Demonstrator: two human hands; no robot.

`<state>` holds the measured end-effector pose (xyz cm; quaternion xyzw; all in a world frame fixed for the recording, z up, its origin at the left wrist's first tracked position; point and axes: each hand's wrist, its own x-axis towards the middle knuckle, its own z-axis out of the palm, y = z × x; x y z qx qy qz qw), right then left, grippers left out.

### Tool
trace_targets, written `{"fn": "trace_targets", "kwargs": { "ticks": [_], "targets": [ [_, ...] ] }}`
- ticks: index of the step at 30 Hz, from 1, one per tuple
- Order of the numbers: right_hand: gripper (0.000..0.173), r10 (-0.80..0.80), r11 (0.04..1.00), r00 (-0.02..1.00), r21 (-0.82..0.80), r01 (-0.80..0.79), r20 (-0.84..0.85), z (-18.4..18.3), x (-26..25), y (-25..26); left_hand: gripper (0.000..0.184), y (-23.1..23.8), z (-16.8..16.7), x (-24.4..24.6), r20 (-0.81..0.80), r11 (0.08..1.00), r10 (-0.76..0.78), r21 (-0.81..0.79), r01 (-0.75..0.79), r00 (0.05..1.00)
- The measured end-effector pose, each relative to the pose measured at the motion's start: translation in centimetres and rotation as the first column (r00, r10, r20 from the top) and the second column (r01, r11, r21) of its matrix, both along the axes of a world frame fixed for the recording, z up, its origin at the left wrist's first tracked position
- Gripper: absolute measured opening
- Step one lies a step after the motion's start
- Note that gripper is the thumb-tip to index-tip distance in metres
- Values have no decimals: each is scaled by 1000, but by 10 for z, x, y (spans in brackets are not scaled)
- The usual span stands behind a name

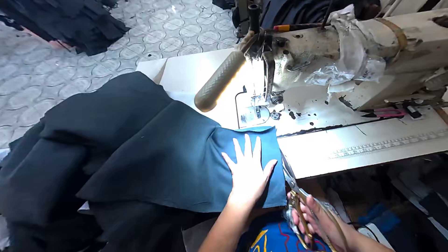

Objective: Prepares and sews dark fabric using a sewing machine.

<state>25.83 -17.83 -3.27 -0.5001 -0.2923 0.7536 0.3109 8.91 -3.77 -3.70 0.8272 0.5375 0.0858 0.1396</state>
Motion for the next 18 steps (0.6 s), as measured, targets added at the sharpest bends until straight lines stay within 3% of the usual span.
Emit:
{"fn": "trace_targets", "kwargs": {
  "ticks": [2, 3, 6, 9, 11, 12, 13, 15, 18],
  "targets": [
    [45, -233, 972, 971, -33, 232, -42, 2, -19, 7, 83, -1, 0, -1, -9, 1000, -1, -12, 1, 1000],
    [39, -331, 943, 943, -32, 330, -42, 3, -26, 10, 83, -1, 0, -2, -12, 1000, 0, -19, 0, 1000],
    [41, -465, 885, 885, 20, 466, -29, 4, -31, 12, 82, -2, 1, -3, -8, 1000, -2, -28, 2, 1000],
    [41, -510, 859, 859, 22, 511, -34, 9, -19, 10, 82, -2, -1, -4, 23, 1000, -18, -9, 18, 1000],
    [34, -465, 882, 874, 167, 442, 140, 21, 5, 15, 78, -7, -4, -11, 89, 997, -47, 71, 41, 995],
    [34, -405, 904, 858, 283, 322, 317, 30, 27, 21, 74, -12, -6, -15, 137, 987, -61, 157, 39, 989],
    [40, -328, 918, 773, 375, 127, 543, 43, 55, 29, 71, -17, -5, -21, 175, 971, -58, 240, 14, 983],
    [48, -230, 930, 419, 325, -172, 879, 66, 106, 45, 71, -22, 0, -37, 181, 962, -12, 269, -37, 983],
    [45, -210, 964, 43, 214, -159, 977, 64, 145, 67, 74, 4, -11, -63, 142, 987, -34, 159, 11, 989]
  ]
}}
